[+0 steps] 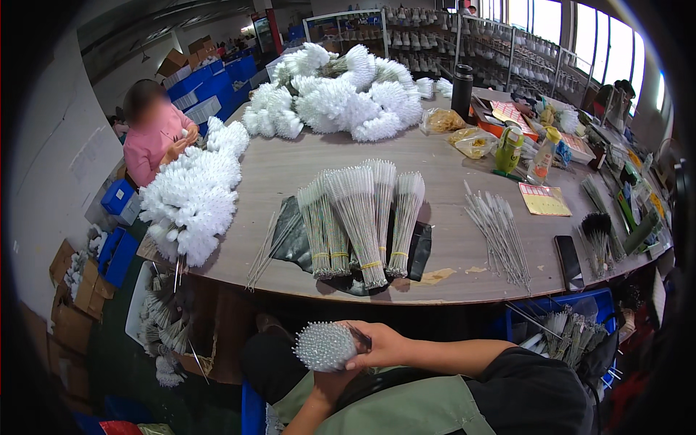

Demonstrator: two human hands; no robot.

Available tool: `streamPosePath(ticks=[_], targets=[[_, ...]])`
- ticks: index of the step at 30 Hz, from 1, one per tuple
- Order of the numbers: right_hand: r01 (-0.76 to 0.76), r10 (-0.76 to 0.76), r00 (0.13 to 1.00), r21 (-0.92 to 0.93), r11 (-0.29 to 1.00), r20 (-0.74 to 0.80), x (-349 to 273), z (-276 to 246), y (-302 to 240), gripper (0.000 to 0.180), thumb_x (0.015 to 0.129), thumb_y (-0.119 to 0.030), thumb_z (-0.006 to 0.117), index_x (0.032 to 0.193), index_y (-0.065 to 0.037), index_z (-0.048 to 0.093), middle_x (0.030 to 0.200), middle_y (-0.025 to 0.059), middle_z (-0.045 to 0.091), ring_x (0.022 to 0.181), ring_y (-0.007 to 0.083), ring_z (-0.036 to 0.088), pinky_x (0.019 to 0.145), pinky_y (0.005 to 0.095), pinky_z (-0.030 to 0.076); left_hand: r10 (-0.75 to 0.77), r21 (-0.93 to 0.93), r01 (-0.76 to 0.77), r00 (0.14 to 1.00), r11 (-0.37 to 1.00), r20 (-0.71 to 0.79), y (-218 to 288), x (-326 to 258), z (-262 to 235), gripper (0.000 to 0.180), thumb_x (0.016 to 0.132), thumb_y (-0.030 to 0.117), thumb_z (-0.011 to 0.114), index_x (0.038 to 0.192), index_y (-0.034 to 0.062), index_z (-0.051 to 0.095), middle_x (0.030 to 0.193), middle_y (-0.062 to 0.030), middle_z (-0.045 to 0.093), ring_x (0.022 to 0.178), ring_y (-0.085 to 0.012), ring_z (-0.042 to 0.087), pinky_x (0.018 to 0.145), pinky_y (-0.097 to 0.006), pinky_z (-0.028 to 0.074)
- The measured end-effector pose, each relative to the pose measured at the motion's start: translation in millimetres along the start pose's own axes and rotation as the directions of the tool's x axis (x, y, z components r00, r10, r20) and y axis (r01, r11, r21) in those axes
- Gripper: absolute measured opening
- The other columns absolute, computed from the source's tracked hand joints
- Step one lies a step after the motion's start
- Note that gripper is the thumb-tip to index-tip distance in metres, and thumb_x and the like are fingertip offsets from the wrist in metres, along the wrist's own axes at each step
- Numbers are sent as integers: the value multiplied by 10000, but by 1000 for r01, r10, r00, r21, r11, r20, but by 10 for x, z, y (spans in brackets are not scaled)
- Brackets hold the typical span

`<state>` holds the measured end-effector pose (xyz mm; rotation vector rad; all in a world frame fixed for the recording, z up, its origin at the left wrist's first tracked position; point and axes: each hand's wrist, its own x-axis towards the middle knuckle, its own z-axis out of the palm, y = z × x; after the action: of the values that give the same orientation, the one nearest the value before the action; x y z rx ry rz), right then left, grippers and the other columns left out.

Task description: The recorder is trimming and assembling small white cleaning brushes at a workbench.

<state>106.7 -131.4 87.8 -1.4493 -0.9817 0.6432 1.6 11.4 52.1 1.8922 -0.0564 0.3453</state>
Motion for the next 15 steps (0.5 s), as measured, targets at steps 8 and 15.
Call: streamPosePath(ticks=[8,15], targets=[[1,-1,1000,-20,1000,-23,-3,0,12,813,703,-338,793,1353,-50,397,1161,109,591,1047,182,567,914,296,429,-9,-24,8,999,1000,-45,-28,-2,31,312,726,246,749,970,82,643,952,-73,644,904,-238,618,829,-368,468],[-44,43,999,-7,999,-11,-2,5,20,813,706,-347,789,1355,-55,395,1162,110,590,1045,185,567,910,295,431,18,9,-17,998,1000,-57,8,11,34,325,720,224,764,978,70,639,949,-72,646,880,-227,629,795,-356,485]])
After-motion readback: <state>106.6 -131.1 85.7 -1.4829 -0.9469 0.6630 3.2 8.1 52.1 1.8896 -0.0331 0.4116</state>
